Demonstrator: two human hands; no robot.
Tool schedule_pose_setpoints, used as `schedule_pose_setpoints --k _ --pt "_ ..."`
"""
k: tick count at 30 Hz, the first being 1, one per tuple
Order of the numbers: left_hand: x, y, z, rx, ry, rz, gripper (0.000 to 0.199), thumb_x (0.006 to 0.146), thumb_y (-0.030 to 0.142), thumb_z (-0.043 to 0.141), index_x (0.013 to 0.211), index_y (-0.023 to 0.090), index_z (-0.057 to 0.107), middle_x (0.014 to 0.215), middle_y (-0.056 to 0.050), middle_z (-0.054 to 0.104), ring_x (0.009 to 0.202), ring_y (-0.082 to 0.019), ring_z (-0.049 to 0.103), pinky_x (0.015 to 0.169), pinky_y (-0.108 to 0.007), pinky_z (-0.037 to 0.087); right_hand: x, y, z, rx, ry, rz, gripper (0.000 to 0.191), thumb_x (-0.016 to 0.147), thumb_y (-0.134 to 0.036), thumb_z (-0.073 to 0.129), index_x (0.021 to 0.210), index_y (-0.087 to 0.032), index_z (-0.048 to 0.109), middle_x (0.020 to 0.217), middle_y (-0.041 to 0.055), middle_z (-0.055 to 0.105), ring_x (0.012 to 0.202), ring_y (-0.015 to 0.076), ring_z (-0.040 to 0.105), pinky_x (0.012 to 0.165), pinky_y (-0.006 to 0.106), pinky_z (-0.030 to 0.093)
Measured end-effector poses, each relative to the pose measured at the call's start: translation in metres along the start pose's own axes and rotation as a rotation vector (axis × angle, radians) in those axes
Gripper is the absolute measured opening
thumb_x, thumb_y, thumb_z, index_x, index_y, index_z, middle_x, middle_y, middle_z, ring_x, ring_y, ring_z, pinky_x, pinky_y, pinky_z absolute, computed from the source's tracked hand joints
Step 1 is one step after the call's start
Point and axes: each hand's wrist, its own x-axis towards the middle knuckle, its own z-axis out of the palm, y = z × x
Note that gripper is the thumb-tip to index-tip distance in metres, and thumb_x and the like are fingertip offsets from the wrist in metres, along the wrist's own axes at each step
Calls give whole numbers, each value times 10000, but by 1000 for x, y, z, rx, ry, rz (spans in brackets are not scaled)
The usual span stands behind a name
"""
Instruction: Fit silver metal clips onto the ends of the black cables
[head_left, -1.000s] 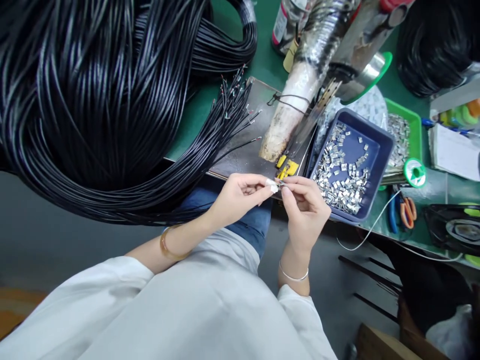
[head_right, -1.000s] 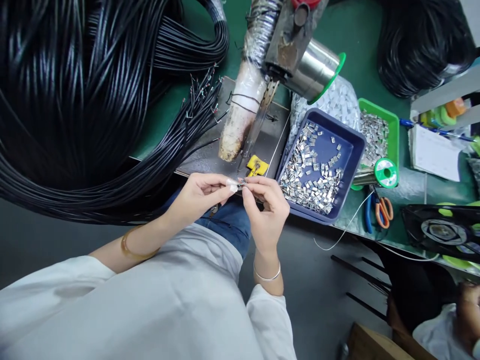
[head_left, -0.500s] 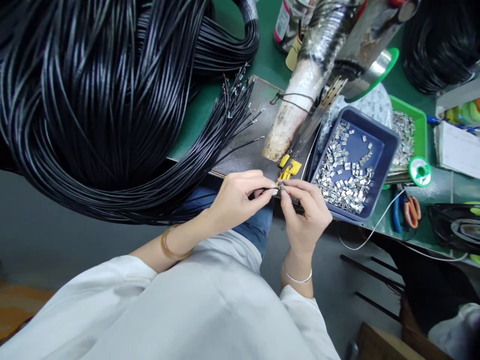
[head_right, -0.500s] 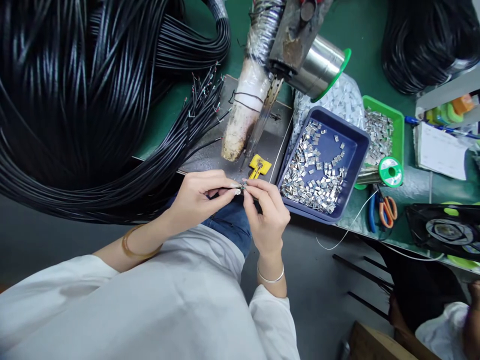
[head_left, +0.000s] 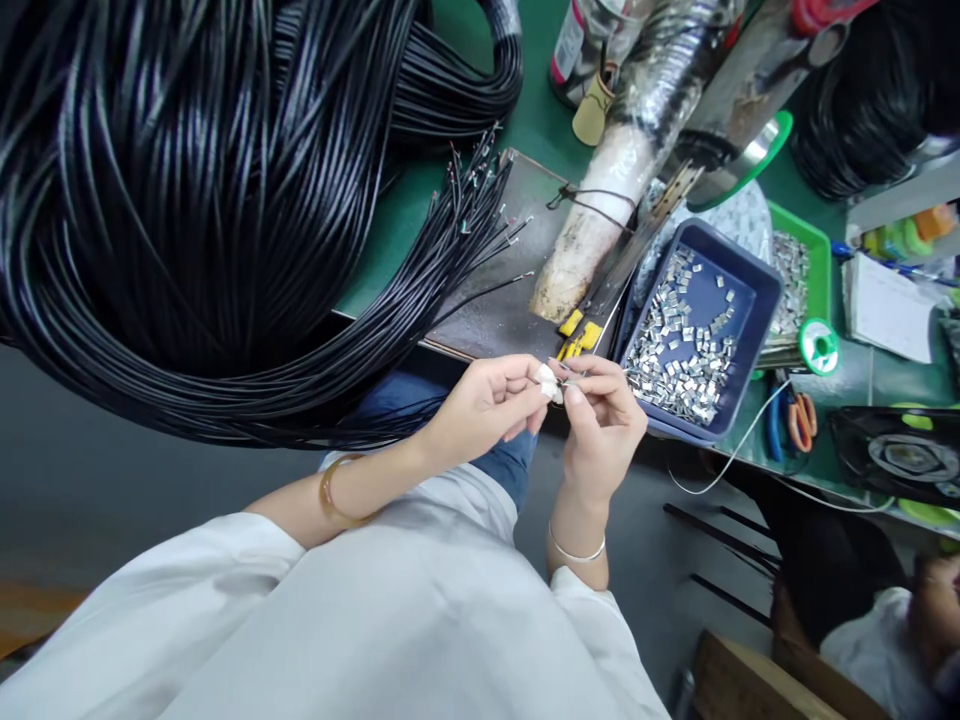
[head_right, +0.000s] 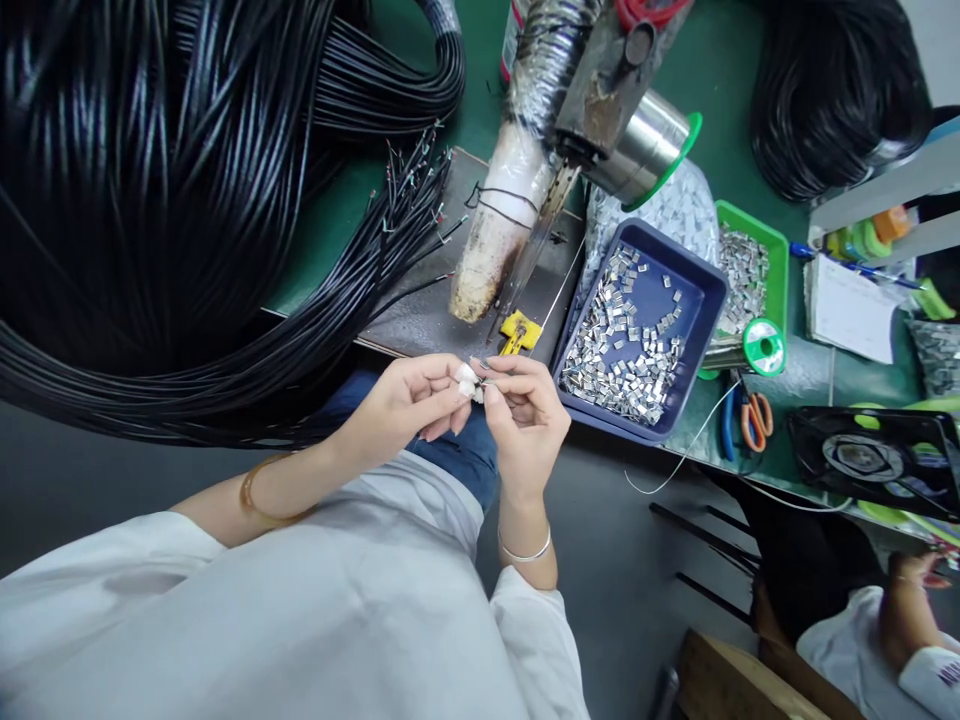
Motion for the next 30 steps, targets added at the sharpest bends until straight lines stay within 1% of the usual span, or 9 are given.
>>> schedule_pose_setpoints --k 2,4,8,13,15,18,20,24,30 --pt "3 1 -2 -78 0 -47 288 855 398 686 777 150 562 539 48 544 412 -34 364 407 -176 273 0 0 1 -82 31 -36 29 872 -186 660 869 -210 677 994 27 677 916 157 723 815 351 640" --pt "6 2 -4 -70 38 -44 249 823 353 721 776 133 614 530 55 524 434 -30 373 424 -170 270 1 -2 0 -186 59 -96 55 879 -185 656 909 -218 689 997 27 685 925 164 721 823 367 638" --pt "13 2 -7 -21 145 -11 128 770 237 736 805 120 697 570 47 540 505 -41 429 491 -173 328 3 -7 -6 -347 162 -269 156 926 -143 566 990 -226 682 1021 33 712 964 182 720 836 403 632" --pt "18 6 -6 11 187 37 90 704 180 751 744 117 702 619 24 621 556 -55 508 564 -177 407 3 -6 -4 -446 127 -514 173 865 -88 646 984 -212 670 986 27 750 887 154 733 769 316 623" --pt "20 7 -6 10 201 52 93 685 172 767 724 118 703 639 18 649 579 -61 539 588 -175 433 3 -3 -2 -438 132 -504 160 849 -80 664 948 -206 663 953 19 751 860 141 733 761 297 619" --pt "21 8 -6 37 203 68 76 715 191 755 724 122 724 687 -4 698 646 -87 601 658 -189 488 7 3 -2 -347 141 -351 117 871 -107 640 932 -206 630 942 17 738 865 144 734 723 296 620" --pt "21 8 -6 65 194 77 85 751 208 729 742 125 742 729 -18 724 688 -101 628 699 -201 511 9 5 -3 -321 103 -298 93 871 -127 646 913 -206 618 952 22 738 888 153 734 732 308 625" --pt "22 8 -6 92 207 93 94 756 217 726 742 126 746 734 -17 724 695 -102 629 704 -196 516 11 6 -6 -415 48 -414 131 839 -97 675 889 -212 636 976 19 759 898 152 739 808 326 620" --pt "26 8 -5 121 249 105 84 732 207 731 722 126 750 720 -20 724 673 -104 623 678 -197 519 12 11 -7 -515 46 -540 200 811 -57 690 928 -209 636 1019 29 767 908 135 740 811 277 623"
